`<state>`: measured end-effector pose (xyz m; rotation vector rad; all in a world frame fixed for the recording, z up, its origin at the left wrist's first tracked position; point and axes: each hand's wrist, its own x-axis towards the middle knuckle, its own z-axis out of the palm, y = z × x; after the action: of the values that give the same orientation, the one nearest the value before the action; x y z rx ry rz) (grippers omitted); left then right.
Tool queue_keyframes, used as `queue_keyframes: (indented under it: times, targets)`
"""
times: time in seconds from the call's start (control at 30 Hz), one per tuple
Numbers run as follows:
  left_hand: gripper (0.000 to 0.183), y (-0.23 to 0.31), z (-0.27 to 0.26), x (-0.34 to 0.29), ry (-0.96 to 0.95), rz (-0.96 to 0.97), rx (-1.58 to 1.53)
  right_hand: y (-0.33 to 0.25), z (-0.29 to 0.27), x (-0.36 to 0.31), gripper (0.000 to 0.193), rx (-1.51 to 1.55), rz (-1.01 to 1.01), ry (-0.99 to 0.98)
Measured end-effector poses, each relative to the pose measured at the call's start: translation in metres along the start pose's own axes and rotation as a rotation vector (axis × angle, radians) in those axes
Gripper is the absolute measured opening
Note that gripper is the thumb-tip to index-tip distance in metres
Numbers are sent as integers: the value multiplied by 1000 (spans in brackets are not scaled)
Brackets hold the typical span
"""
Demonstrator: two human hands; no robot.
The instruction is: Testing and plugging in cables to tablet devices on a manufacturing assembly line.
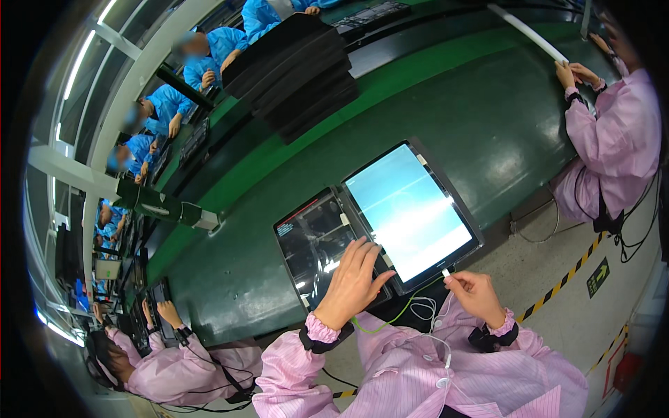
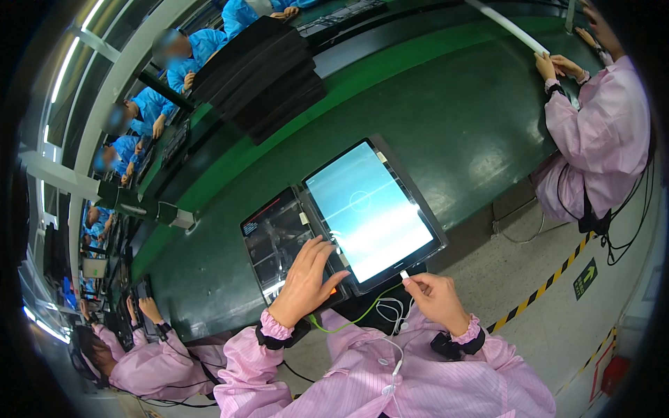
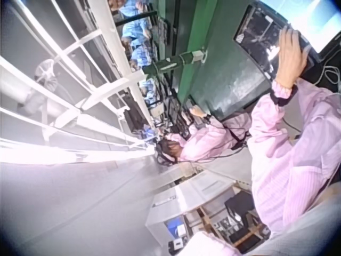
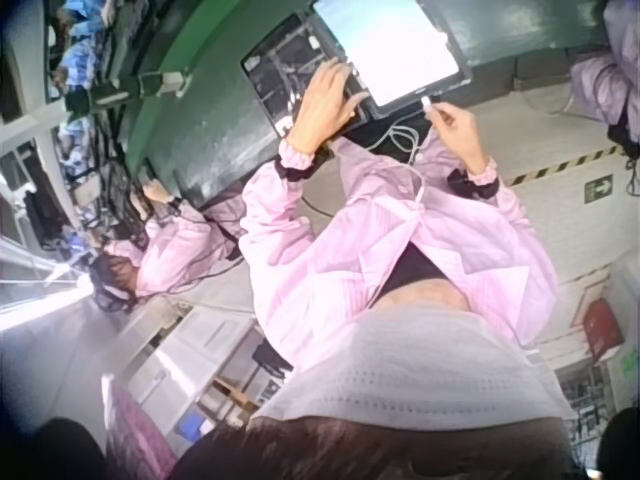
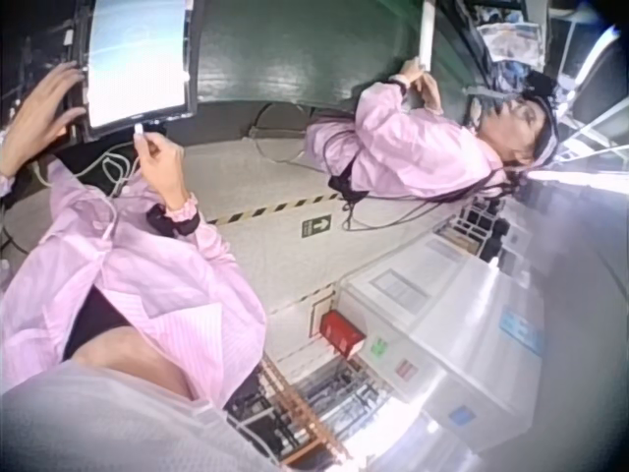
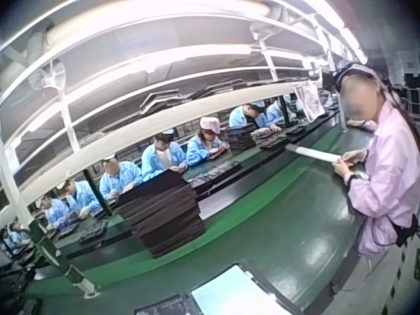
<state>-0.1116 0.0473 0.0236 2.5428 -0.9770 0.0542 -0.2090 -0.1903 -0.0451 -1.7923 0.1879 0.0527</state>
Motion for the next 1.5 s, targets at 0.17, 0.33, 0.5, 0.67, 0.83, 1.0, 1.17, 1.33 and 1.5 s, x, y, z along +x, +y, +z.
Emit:
queue_keyframes:
  times: [0.17, 0.33, 0.5, 0.67, 0.83, 1.0, 1.17, 1.33, 1.5]
  targets:
    - [48, 0, 0, 2, -9, -2, 11, -1, -1, 1, 22, 4, 3, -11]
    - [50, -3, 3, 2, -19, -8, 9, -2, -2, 0, 20, 14, 7, -20]
    - [52, 0, 3, 13, -93, -11, 56, -1, -1, -1, 20, 17, 22, -26]
    - [52, 13, 6, 16, -50, 52, -50, 0, 0, -1, 20, 25, 34, -5]
    - [45, 16, 6, 0, -7, 80, -91, -3, -1, 1, 21, 16, 29, -26]
    - [42, 24, 15, -12, -87, 157, -105, -5, -3, 1, 22, 26, 52, -26]
    - [56, 31, 21, -10, -65, 119, -88, 0, -3, 0, 21, -21, 52, -28]
    - [65, 35, 25, -11, -16, 31, -1, 17, -8, -19, 18, 51, -56, -324]
    - [74, 44, 11, -18, 94, -75, -148, 13, -8, -27, 12, -115, -231, -136]
